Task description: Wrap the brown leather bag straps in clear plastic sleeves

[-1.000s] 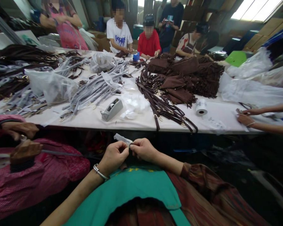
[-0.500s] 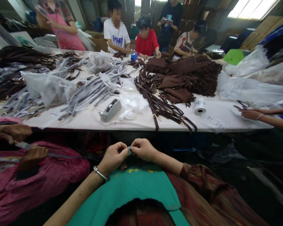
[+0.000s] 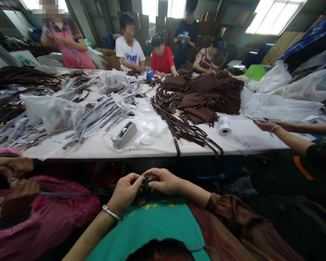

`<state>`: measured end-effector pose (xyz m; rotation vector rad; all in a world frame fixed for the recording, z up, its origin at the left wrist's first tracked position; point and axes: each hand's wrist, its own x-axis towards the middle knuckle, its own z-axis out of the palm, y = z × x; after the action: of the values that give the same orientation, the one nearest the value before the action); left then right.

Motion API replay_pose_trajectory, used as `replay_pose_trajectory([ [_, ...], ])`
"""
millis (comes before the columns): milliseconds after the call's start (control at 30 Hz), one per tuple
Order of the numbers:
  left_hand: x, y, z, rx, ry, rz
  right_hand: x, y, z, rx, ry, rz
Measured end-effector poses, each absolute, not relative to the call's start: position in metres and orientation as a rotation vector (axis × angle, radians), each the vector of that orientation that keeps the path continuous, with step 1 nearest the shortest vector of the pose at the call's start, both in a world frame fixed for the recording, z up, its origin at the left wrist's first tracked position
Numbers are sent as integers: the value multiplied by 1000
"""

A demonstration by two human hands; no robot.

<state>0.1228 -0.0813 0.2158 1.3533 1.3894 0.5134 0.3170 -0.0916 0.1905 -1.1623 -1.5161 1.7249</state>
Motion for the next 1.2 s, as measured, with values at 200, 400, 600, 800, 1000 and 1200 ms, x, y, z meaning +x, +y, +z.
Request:
replay_pose_trajectory([
  [200,78,-63,224,1133,1490,714,365,-108,147,-1275,-1530,1908],
  [400,57,-58,217,1324,1664,563,394,-93,184,-1428,-1480,1357],
  [600,104,-61,222,1262,1553,533,360,-67,289,-1282,-2058,548],
  [800,126,-70,250,1295,1278,555,305,-67,285,-1224,-2306,470],
  [1000,134,-85,267,1312,1185,579,283,-65,258,-1173,-1930,736],
  [1200,120,-90,261,1257,1114,548,317,-71,233,-1115,-1500,1687],
])
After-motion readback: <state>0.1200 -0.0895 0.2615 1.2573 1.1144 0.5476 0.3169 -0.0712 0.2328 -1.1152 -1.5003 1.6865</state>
